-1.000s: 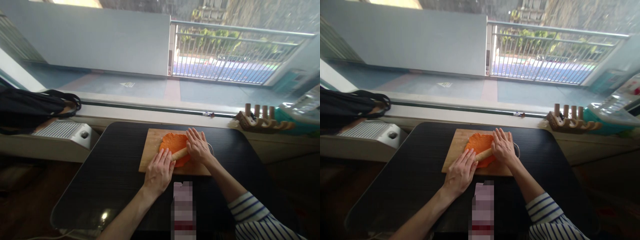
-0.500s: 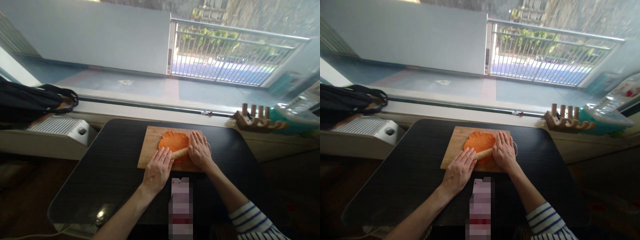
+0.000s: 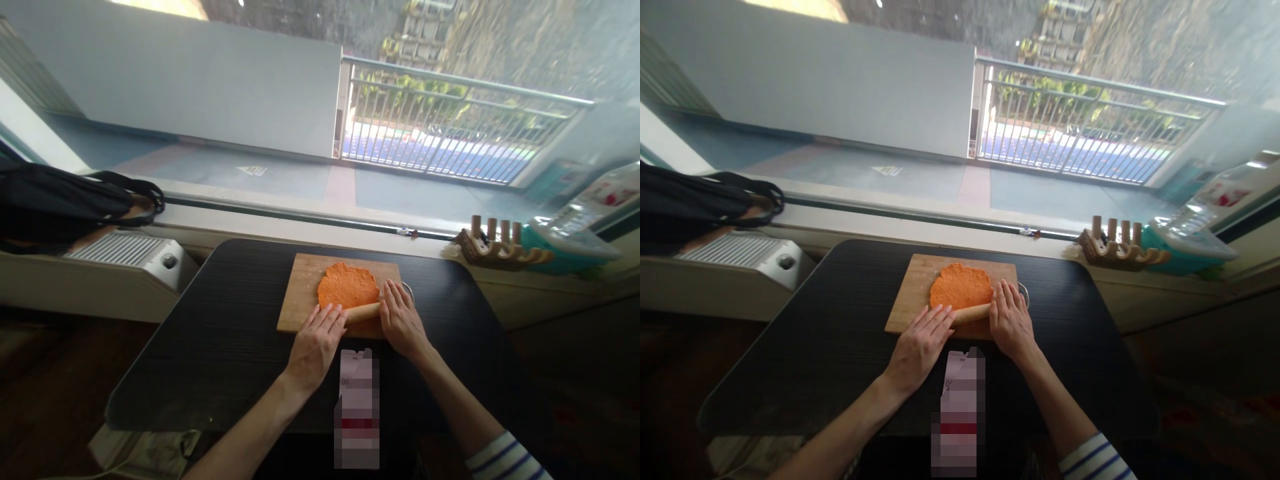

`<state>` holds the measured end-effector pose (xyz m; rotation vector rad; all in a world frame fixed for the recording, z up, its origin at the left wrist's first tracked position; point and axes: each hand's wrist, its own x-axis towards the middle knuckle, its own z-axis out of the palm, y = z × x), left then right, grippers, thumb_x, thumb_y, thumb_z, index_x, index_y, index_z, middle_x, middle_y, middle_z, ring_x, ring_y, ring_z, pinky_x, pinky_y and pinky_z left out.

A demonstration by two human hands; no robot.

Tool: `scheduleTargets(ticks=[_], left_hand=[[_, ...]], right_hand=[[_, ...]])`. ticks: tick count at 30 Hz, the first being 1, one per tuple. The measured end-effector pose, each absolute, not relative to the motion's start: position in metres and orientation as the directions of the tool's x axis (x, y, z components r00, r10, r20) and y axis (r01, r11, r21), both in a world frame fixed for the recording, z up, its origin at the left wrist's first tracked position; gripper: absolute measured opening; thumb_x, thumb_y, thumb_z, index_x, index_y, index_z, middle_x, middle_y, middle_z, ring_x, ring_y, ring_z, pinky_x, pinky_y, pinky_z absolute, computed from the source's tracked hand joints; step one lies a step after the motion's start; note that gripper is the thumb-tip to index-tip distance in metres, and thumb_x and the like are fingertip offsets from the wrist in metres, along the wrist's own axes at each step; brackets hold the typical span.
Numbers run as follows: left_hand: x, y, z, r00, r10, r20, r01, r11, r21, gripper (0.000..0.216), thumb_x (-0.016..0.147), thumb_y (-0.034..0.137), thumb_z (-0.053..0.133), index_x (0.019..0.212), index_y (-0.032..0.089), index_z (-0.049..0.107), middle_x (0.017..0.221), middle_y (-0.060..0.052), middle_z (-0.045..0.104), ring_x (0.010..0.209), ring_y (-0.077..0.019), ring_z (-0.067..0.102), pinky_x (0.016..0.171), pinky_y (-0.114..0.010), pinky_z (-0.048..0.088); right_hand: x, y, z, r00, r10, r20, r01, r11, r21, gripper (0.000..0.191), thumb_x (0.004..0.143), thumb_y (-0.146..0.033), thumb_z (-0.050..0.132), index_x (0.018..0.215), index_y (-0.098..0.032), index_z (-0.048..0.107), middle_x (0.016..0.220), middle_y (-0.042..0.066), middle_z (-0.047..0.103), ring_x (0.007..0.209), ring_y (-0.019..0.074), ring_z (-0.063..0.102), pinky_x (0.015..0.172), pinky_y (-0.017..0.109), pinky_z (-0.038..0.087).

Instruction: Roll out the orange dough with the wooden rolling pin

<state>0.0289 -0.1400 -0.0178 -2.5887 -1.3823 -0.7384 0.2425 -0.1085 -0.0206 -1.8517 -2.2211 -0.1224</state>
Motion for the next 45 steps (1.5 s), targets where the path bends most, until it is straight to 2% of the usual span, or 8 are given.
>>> scheduleTargets(ticks=[5, 9, 14, 20, 25, 28, 33, 45], left_hand=[[0.024, -0.134, -0.017, 0.486, 0.753, 0.443, 0.764, -0.612, 0.203, 0.034, 0.088, 0.006, 0.046, 0.119, 0.015, 0.059, 0.118, -0.009, 0.066, 0.109, -0.0210, 0.060, 0.092, -0.038, 0.052], [0.019, -0.120, -0.011, 0.477, 0.745, 0.466, 0.717, -0.637, 0.284, 0.032, 0.089, 0.009, 0.048, 0.119, 0.016, 0.058, 0.114, -0.009, 0.067, 0.106, -0.0202, 0.061, 0.088, -0.038, 0.055], [0.021, -0.095, 0.001, 0.453, 0.762, 0.463, 0.712, -0.621, 0.326, 0.030, 0.088, 0.009, 0.051, 0.115, 0.016, 0.060, 0.109, -0.008, 0.068, 0.103, -0.0199, 0.062, 0.089, -0.036, 0.054], [0.023, -0.087, -0.001, 0.468, 0.790, 0.396, 0.729, -0.598, 0.332, 0.027, 0.086, 0.010, 0.054, 0.113, 0.014, 0.060, 0.107, -0.009, 0.068, 0.100, -0.0208, 0.062, 0.088, -0.035, 0.054], [0.019, -0.081, 0.000, 0.525, 0.760, 0.382, 0.714, -0.638, 0.288, 0.025, 0.089, 0.019, 0.051, 0.112, 0.015, 0.060, 0.106, -0.008, 0.068, 0.102, -0.0211, 0.060, 0.094, -0.039, 0.049], [0.017, -0.076, -0.001, 0.527, 0.756, 0.389, 0.742, -0.632, 0.223, 0.031, 0.093, 0.028, 0.045, 0.115, 0.012, 0.060, 0.114, -0.011, 0.066, 0.109, -0.0237, 0.058, 0.099, -0.044, 0.044], [0.018, -0.075, -0.011, 0.486, 0.782, 0.391, 0.801, -0.577, 0.158, 0.042, 0.095, 0.036, 0.039, 0.127, 0.013, 0.054, 0.128, -0.011, 0.059, 0.121, -0.0268, 0.051, 0.104, -0.046, 0.038], [0.020, -0.081, -0.008, 0.510, 0.804, 0.304, 0.778, -0.582, 0.235, 0.042, 0.097, 0.034, 0.033, 0.130, 0.017, 0.053, 0.131, -0.005, 0.057, 0.128, -0.0241, 0.045, 0.109, -0.044, 0.033]], right_hand=[[0.249, -0.109, -0.021, -0.167, 0.929, 0.330, 0.930, 0.260, -0.259, 0.050, 0.096, -0.032, 0.028, 0.128, -0.003, 0.052, 0.132, 0.016, 0.054, 0.129, 0.0229, 0.040, 0.109, 0.038, 0.033], [0.249, -0.091, -0.014, -0.122, 0.897, 0.426, 0.893, 0.286, -0.347, 0.044, 0.092, -0.030, 0.035, 0.122, -0.007, 0.057, 0.122, 0.015, 0.061, 0.121, 0.0235, 0.047, 0.105, 0.040, 0.039], [0.245, -0.049, -0.004, -0.111, 0.926, 0.361, 0.894, 0.252, -0.371, 0.043, 0.088, -0.026, 0.036, 0.120, -0.006, 0.058, 0.120, 0.014, 0.062, 0.119, 0.0233, 0.048, 0.103, 0.037, 0.040], [0.237, -0.025, -0.003, -0.149, 0.973, 0.178, 0.931, 0.199, -0.306, 0.046, 0.085, -0.020, 0.036, 0.125, -0.006, 0.054, 0.123, 0.014, 0.061, 0.120, 0.0216, 0.048, 0.104, 0.034, 0.035], [0.231, -0.014, 0.009, -0.217, 0.975, 0.041, 0.952, 0.221, -0.211, 0.051, 0.086, -0.021, 0.034, 0.135, -0.010, 0.042, 0.133, 0.014, 0.054, 0.129, 0.0227, 0.040, 0.112, 0.049, 0.015], [0.227, -0.004, 0.014, -0.244, 0.970, -0.025, 0.954, 0.235, -0.188, 0.050, 0.088, -0.021, 0.032, 0.136, -0.013, 0.041, 0.135, 0.012, 0.052, 0.129, 0.0225, 0.041, 0.111, 0.052, 0.013], [0.224, -0.006, 0.010, -0.228, 0.974, -0.012, 0.964, 0.224, -0.146, 0.051, 0.090, -0.024, 0.028, 0.139, -0.015, 0.038, 0.138, 0.009, 0.050, 0.132, 0.0223, 0.036, 0.111, 0.053, 0.014], [0.225, -0.034, 0.003, -0.160, 0.983, 0.094, 0.985, 0.166, -0.055, 0.053, 0.089, -0.024, 0.026, 0.138, -0.014, 0.042, 0.146, 0.008, 0.039, 0.137, 0.0233, 0.027, 0.112, 0.054, 0.015]])
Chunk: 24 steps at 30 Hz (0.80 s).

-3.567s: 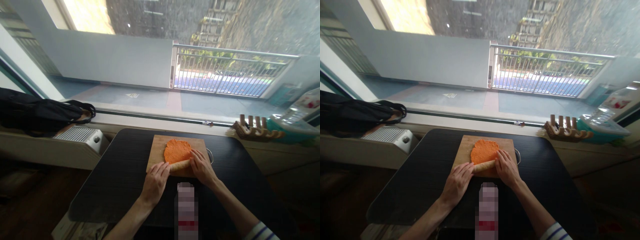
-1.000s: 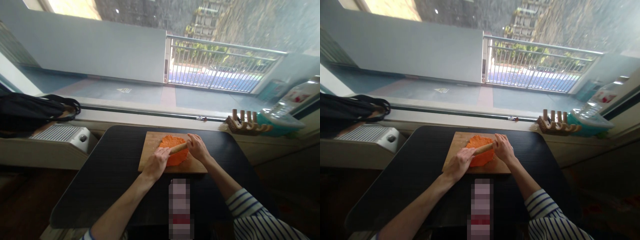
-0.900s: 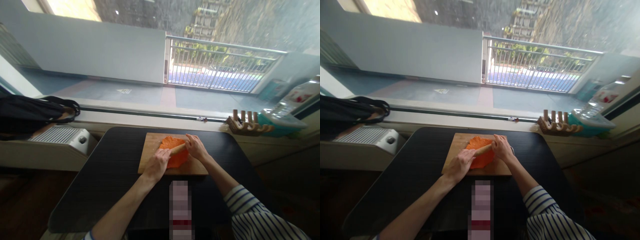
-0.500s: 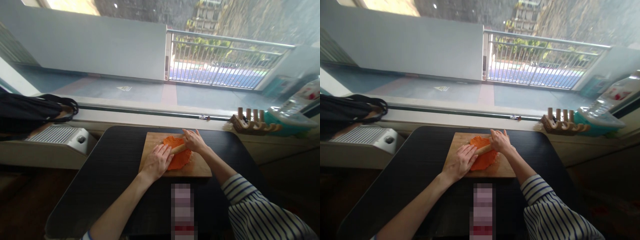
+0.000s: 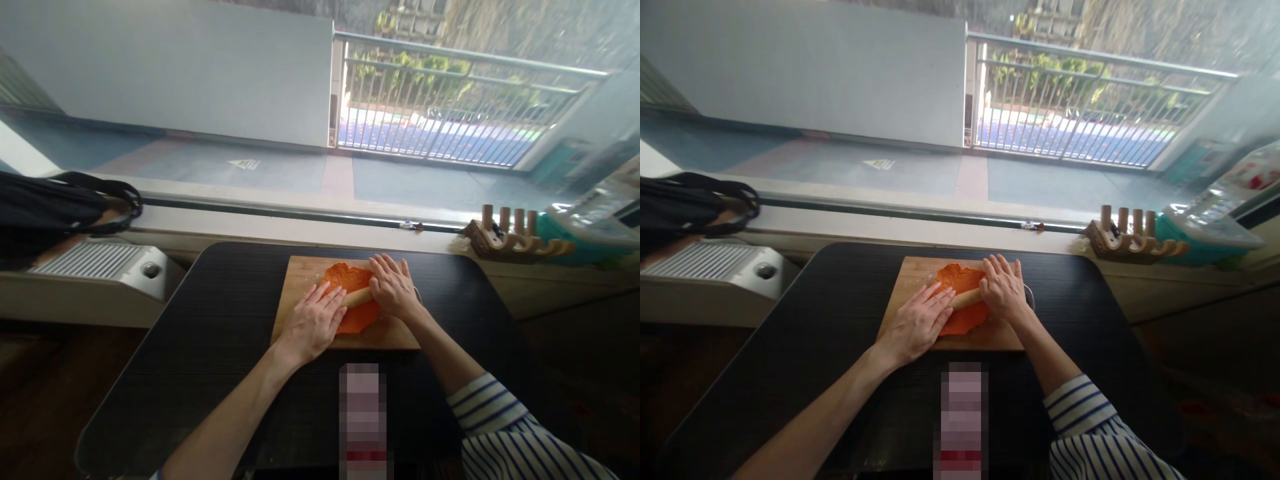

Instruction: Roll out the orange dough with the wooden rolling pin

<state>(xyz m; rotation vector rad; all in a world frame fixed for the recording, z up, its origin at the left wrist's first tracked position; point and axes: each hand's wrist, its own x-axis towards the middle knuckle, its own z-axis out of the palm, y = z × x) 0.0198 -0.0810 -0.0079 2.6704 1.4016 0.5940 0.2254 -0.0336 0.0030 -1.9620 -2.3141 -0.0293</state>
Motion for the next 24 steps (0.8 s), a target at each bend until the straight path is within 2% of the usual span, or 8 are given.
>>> scheduleTargets(ticks=[7, 12, 19, 24], left_hand=[[0.021, -0.090, -0.007, 0.537, 0.784, 0.311, 0.757, -0.611, 0.233, 0.039, 0.097, 0.032, 0.036, 0.130, 0.019, 0.053, 0.132, -0.003, 0.057, 0.128, -0.0212, 0.046, 0.110, -0.041, 0.033], [0.022, -0.098, -0.009, 0.552, 0.766, 0.330, 0.746, -0.630, 0.213, 0.038, 0.096, 0.029, 0.037, 0.129, 0.019, 0.053, 0.132, -0.006, 0.056, 0.126, -0.0208, 0.047, 0.108, -0.042, 0.036], [0.025, -0.109, -0.009, 0.595, 0.721, 0.356, 0.714, -0.677, 0.178, 0.036, 0.096, 0.025, 0.038, 0.128, 0.018, 0.053, 0.132, -0.009, 0.056, 0.122, -0.0205, 0.052, 0.105, -0.045, 0.039], [0.022, -0.116, -0.010, 0.620, 0.684, 0.384, 0.684, -0.711, 0.164, 0.035, 0.095, 0.020, 0.040, 0.126, 0.015, 0.054, 0.129, -0.010, 0.059, 0.119, -0.0203, 0.054, 0.102, -0.039, 0.044]], right_hand=[[0.229, -0.049, -0.004, -0.131, 0.980, 0.151, 0.990, 0.137, -0.030, 0.054, 0.091, -0.025, 0.025, 0.140, -0.009, 0.038, 0.148, 0.010, 0.037, 0.138, 0.0236, 0.025, 0.113, 0.048, 0.017], [0.233, -0.060, -0.010, -0.117, 0.980, 0.164, 0.991, 0.127, -0.051, 0.054, 0.091, -0.025, 0.024, 0.140, -0.006, 0.037, 0.148, 0.012, 0.035, 0.138, 0.0239, 0.025, 0.112, 0.046, 0.020], [0.236, -0.084, -0.012, -0.084, 0.983, 0.162, 0.994, 0.095, -0.061, 0.053, 0.093, -0.025, 0.022, 0.141, -0.009, 0.037, 0.148, 0.011, 0.035, 0.138, 0.0222, 0.026, 0.112, 0.044, 0.019], [0.240, -0.101, -0.011, -0.124, 0.977, 0.172, 0.988, 0.137, -0.066, 0.051, 0.094, -0.025, 0.023, 0.140, -0.009, 0.040, 0.146, 0.010, 0.040, 0.137, 0.0230, 0.028, 0.112, 0.043, 0.021]])
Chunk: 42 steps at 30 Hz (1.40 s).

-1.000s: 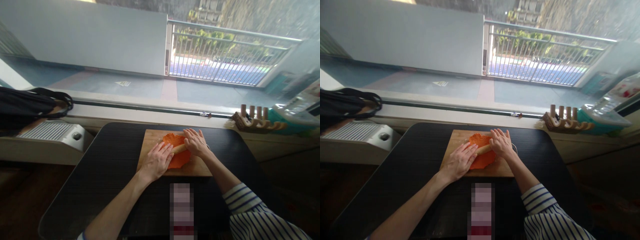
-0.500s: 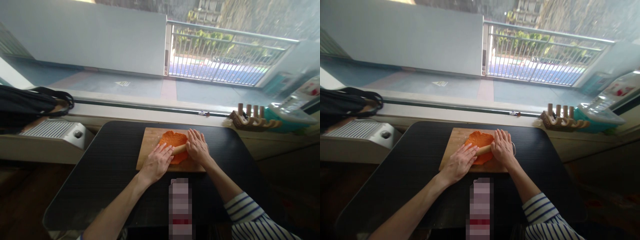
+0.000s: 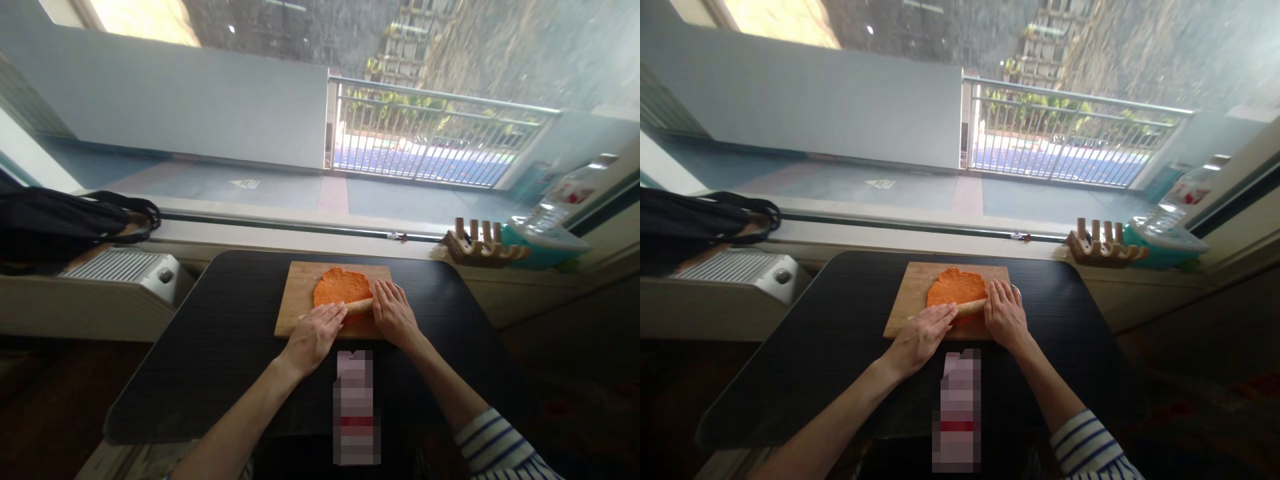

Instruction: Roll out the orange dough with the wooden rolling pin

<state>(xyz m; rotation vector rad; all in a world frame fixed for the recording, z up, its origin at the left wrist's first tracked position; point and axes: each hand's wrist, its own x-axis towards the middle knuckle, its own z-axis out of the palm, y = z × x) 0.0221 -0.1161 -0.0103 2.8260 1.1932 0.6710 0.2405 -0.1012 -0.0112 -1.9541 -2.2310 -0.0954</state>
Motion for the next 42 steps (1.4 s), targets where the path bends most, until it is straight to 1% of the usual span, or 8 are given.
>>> scheduleTargets(ticks=[6, 10, 17, 26, 29, 33, 37, 42], left_hand=[[0.016, -0.114, -0.014, 0.561, 0.722, 0.404, 0.705, -0.673, 0.224, 0.034, 0.090, 0.014, 0.050, 0.123, 0.010, 0.054, 0.121, -0.012, 0.063, 0.112, -0.0197, 0.059, 0.097, -0.036, 0.049], [0.011, -0.111, -0.006, 0.530, 0.735, 0.424, 0.692, -0.663, 0.284, 0.030, 0.087, 0.010, 0.054, 0.116, 0.014, 0.059, 0.111, -0.009, 0.068, 0.105, -0.0193, 0.062, 0.093, -0.035, 0.052], [-0.010, -0.113, -0.001, 0.441, 0.777, 0.450, 0.694, -0.613, 0.379, 0.029, 0.090, 0.014, 0.049, 0.117, 0.016, 0.060, 0.109, -0.009, 0.068, 0.104, -0.0206, 0.062, 0.091, -0.038, 0.054], [-0.021, -0.112, -0.003, 0.413, 0.806, 0.424, 0.720, -0.574, 0.390, 0.026, 0.089, 0.016, 0.049, 0.112, 0.015, 0.061, 0.107, -0.009, 0.068, 0.100, -0.0200, 0.063, 0.090, -0.037, 0.053], [-0.020, -0.107, 0.002, 0.419, 0.817, 0.395, 0.734, -0.561, 0.382, 0.022, 0.091, 0.023, 0.048, 0.106, 0.016, 0.063, 0.105, -0.008, 0.068, 0.099, -0.0194, 0.062, 0.091, -0.036, 0.052], [-0.010, -0.093, -0.001, 0.344, 0.830, 0.439, 0.828, -0.488, 0.275, 0.033, 0.094, 0.033, 0.038, 0.107, 0.014, 0.062, 0.113, -0.013, 0.065, 0.110, -0.0237, 0.058, 0.096, -0.040, 0.048], [0.003, -0.083, -0.012, 0.201, 0.867, 0.456, 0.928, -0.317, 0.196, 0.046, 0.095, 0.038, 0.033, 0.121, 0.008, 0.056, 0.122, -0.018, 0.061, 0.118, -0.0292, 0.053, 0.098, -0.045, 0.044], [0.010, -0.092, -0.017, 0.184, 0.913, 0.364, 0.947, -0.263, 0.182, 0.053, 0.095, 0.041, 0.028, 0.128, 0.007, 0.052, 0.129, -0.019, 0.056, 0.124, -0.0301, 0.049, 0.103, -0.046, 0.039]], right_hand=[[0.253, -0.109, -0.013, -0.193, 0.940, 0.283, 0.947, 0.254, -0.198, 0.044, 0.096, -0.030, 0.029, 0.126, -0.011, 0.055, 0.130, 0.011, 0.056, 0.125, 0.0222, 0.043, 0.106, 0.037, 0.033], [0.253, -0.103, -0.008, -0.198, 0.921, 0.335, 0.906, 0.302, -0.297, 0.036, 0.096, -0.029, 0.033, 0.111, -0.017, 0.063, 0.114, 0.007, 0.065, 0.109, 0.0211, 0.053, 0.100, 0.036, 0.039], [0.227, -0.073, 0.008, -0.231, 0.929, 0.288, 0.918, 0.306, -0.251, 0.033, 0.095, -0.031, 0.036, 0.112, -0.019, 0.062, 0.112, 0.006, 0.066, 0.110, 0.0194, 0.052, 0.096, 0.031, 0.038], [0.193, -0.037, 0.018, -0.275, 0.945, 0.177, 0.927, 0.309, -0.214, 0.037, 0.095, -0.031, 0.032, 0.119, -0.019, 0.057, 0.128, 0.009, 0.058, 0.122, 0.0211, 0.045, 0.107, 0.045, 0.025], [0.190, -0.031, 0.014, -0.283, 0.950, 0.133, 0.931, 0.305, -0.198, 0.041, 0.094, -0.032, 0.029, 0.126, -0.017, 0.051, 0.137, 0.012, 0.049, 0.130, 0.0237, 0.037, 0.108, 0.057, 0.017], [0.190, -0.028, 0.010, -0.291, 0.956, 0.038, 0.942, 0.293, -0.163, 0.048, 0.094, -0.034, 0.029, 0.137, -0.016, 0.039, 0.148, 0.015, 0.034, 0.139, 0.0275, 0.022, 0.106, 0.066, 0.011], [0.193, -0.034, 0.008, -0.304, 0.952, -0.032, 0.948, 0.299, -0.111, 0.051, 0.094, -0.034, 0.027, 0.142, -0.017, 0.033, 0.152, 0.014, 0.026, 0.141, 0.0276, 0.015, 0.108, 0.064, 0.010], [0.196, -0.053, 0.006, -0.314, 0.949, 0.019, 0.947, 0.314, -0.065, 0.052, 0.094, -0.031, 0.025, 0.143, -0.015, 0.032, 0.151, 0.013, 0.029, 0.141, 0.0249, 0.017, 0.111, 0.059, 0.008]])
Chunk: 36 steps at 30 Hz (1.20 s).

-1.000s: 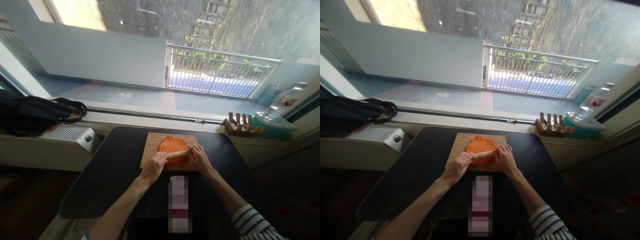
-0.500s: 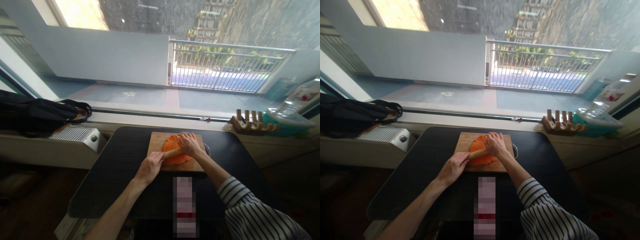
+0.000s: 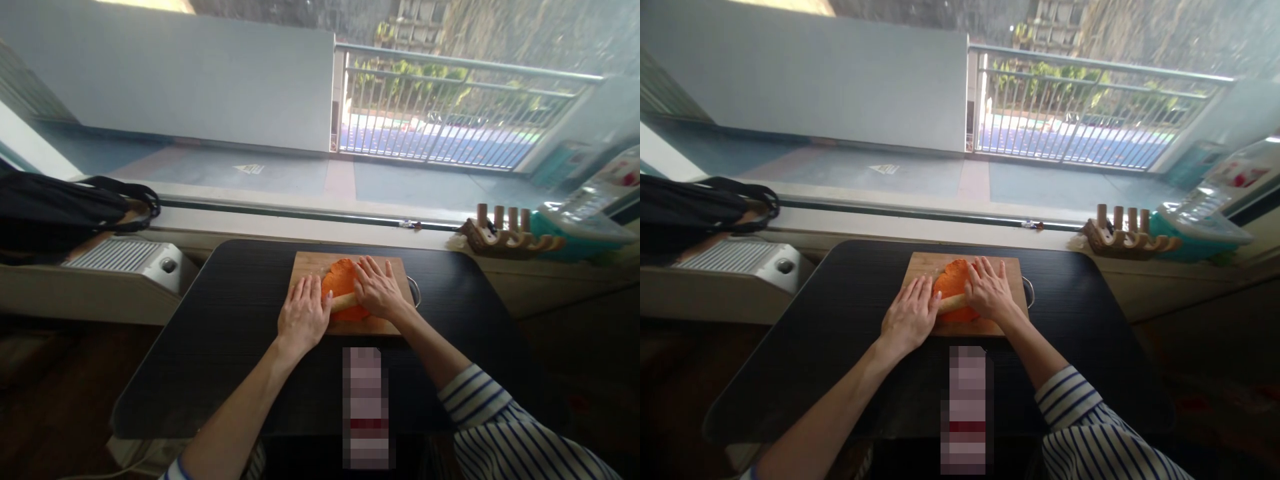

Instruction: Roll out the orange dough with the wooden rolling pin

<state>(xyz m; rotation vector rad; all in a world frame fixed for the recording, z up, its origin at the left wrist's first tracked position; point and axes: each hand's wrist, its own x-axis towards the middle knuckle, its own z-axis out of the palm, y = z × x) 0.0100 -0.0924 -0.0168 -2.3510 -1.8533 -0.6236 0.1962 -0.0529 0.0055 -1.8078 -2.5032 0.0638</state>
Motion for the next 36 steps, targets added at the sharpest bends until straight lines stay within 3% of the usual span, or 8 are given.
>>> scheduleTargets(ticks=[6, 14, 36], left_hand=[[0.011, -0.106, -0.014, 0.253, 0.922, 0.293, 0.941, -0.305, 0.147, 0.058, 0.096, 0.041, 0.024, 0.129, 0.001, 0.050, 0.133, -0.022, 0.051, 0.127, -0.0309, 0.046, 0.106, -0.047, 0.035], [0.013, -0.116, -0.013, 0.290, 0.912, 0.289, 0.936, -0.334, 0.115, 0.054, 0.096, 0.041, 0.027, 0.128, 0.005, 0.053, 0.134, -0.018, 0.052, 0.128, -0.0286, 0.045, 0.107, -0.045, 0.035], [0.008, -0.138, -0.019, 0.420, 0.859, 0.292, 0.890, -0.453, 0.049, 0.050, 0.095, 0.041, 0.035, 0.129, 0.007, 0.051, 0.138, -0.016, 0.047, 0.130, -0.0269, 0.043, 0.109, -0.044, 0.034]], right_hand=[[0.199, -0.071, 0.001, -0.302, 0.950, 0.085, 0.952, 0.305, -0.028, 0.052, 0.095, -0.029, 0.022, 0.142, -0.011, 0.036, 0.151, 0.012, 0.029, 0.141, 0.0239, 0.017, 0.112, 0.055, 0.005], [0.204, -0.087, -0.008, -0.310, 0.937, 0.162, 0.950, 0.312, 0.016, 0.052, 0.095, -0.027, 0.020, 0.140, -0.008, 0.037, 0.150, 0.012, 0.031, 0.141, 0.0221, 0.017, 0.113, 0.052, 0.002], [0.210, -0.136, -0.020, -0.281, 0.907, 0.313, 0.943, 0.322, -0.084, 0.048, 0.097, -0.031, 0.027, 0.139, -0.012, 0.042, 0.146, 0.010, 0.038, 0.139, 0.0255, 0.023, 0.114, 0.052, 0.012]])
